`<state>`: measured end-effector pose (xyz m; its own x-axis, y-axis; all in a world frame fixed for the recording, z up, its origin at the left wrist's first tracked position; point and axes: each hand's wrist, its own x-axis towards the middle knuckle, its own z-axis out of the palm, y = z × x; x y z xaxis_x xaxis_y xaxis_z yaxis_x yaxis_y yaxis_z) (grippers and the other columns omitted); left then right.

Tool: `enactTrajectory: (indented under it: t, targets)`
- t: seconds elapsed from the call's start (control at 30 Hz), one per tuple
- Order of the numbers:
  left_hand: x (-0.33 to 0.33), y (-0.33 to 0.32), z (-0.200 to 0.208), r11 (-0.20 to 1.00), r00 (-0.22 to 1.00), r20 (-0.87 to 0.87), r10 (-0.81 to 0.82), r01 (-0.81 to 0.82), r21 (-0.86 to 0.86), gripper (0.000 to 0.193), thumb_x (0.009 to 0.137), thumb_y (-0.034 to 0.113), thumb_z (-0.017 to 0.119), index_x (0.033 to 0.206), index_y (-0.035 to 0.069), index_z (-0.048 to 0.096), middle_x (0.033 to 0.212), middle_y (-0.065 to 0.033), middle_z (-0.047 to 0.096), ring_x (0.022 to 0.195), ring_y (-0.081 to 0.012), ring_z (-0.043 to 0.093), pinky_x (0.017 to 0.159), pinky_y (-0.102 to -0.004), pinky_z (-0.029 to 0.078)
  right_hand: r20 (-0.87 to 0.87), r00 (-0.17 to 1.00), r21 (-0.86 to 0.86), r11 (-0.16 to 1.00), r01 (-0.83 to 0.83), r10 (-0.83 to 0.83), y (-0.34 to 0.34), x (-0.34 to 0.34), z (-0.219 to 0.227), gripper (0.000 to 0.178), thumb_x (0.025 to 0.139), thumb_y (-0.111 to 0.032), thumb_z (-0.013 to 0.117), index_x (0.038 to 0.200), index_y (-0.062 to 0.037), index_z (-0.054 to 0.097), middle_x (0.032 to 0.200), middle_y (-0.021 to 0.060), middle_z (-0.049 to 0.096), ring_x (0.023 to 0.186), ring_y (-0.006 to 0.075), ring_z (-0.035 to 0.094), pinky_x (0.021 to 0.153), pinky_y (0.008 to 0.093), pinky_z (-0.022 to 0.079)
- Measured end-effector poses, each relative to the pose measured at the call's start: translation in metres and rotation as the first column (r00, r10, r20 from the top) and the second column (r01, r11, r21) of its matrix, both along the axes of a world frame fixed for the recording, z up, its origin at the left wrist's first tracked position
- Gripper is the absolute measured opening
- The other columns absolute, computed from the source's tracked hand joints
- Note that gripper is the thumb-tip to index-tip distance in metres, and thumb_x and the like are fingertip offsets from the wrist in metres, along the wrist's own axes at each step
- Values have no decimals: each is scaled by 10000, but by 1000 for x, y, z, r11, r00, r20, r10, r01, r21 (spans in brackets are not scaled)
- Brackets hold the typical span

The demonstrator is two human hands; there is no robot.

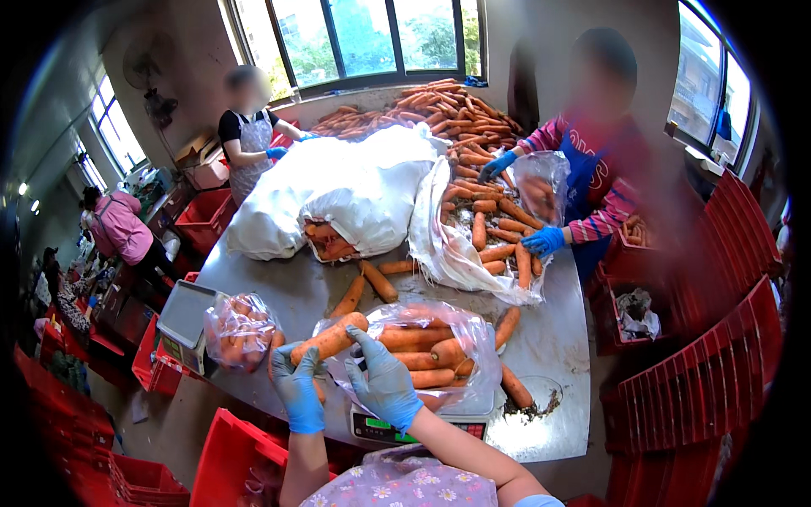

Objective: The person selects carrots from a large pile on a metal table, places them into a clear plastic bag, weighs the bag on a digital scale, and then places the bag into a red crate. The person repeats this process throughout the video.

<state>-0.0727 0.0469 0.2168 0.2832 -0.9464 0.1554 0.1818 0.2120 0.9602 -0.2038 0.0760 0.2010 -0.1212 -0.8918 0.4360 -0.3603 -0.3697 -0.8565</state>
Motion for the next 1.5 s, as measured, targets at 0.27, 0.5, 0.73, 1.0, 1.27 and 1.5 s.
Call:
enactTrajectory:
  t: [0.27, 0.5, 0.73, 1.0, 1.27, 1.5]
  targets:
    - [0, 4, -3, 999, 999, -15, -34, 34, -7, 219, 776, -47, 648, 949, 24, 534, 930, -37, 551, 795, -105, 551, 674, -232, 509, 50, 998, 213, 976, -50, 41, 9, -14, 2, 449, 850, -92, 552, 1279, -36, 432, 868, 124, 605, 797, 198, 597, 737, 300, 477]
    - [-9, 17, 7, 993, 992, -47, -118, 119, 18, 257, 752, -56, 661, 967, 12, 536, 990, -44, 555, 891, -124, 542, 786, -254, 489, 817, 569, 349, 864, -363, -92, -1, -15, -11, 312, 909, -118, 503, 1194, 2, 462, 1002, 87, 594, 851, 169, 620, 783, 265, 509]
    - [-22, 37, -20, 979, 940, 340, -33, 99, -178, 421, 650, -51, 757, 1002, 26, 540, 982, -58, 559, 900, -173, 540, 818, -297, 451, 991, -73, 40, 756, -653, -115, -13, -32, -33, 262, 913, -140, 446, 1115, 22, 484, 1096, 153, 580, 1007, 253, 596, 902, 361, 493]
    - [-23, 46, -15, 958, 832, 553, 45, 121, -260, 439, 627, -24, 776, 983, 42, 529, 966, -66, 534, 884, -194, 531, 792, -310, 445, 953, -264, -85, 706, -703, -148, -13, -30, -42, 258, 899, -184, 443, 1048, 8, 531, 1004, 150, 614, 924, 267, 617, 805, 399, 514]
    - [-60, 63, -4, 798, 731, 681, 52, 380, -468, 514, 566, 19, 816, 991, 53, 528, 999, -101, 550, 921, -284, 548, 803, -381, 455, 930, -354, -305, 741, -599, 97, 20, -75, -5, 419, 893, -188, 466, 1222, 69, 431, 1196, 213, 530, 1080, 303, 556, 950, 403, 452]
    - [-64, 61, -5, 736, 655, 753, -69, 543, -404, 385, 747, 189, 711, 1051, 37, 529, 1098, -146, 575, 999, -295, 527, 925, -406, 380, 970, -222, -169, 932, -320, 100, 112, -200, -17, 527, 869, -234, 370, 1329, 24, 363, 1261, 196, 494, 1137, 308, 515, 949, 412, 437]
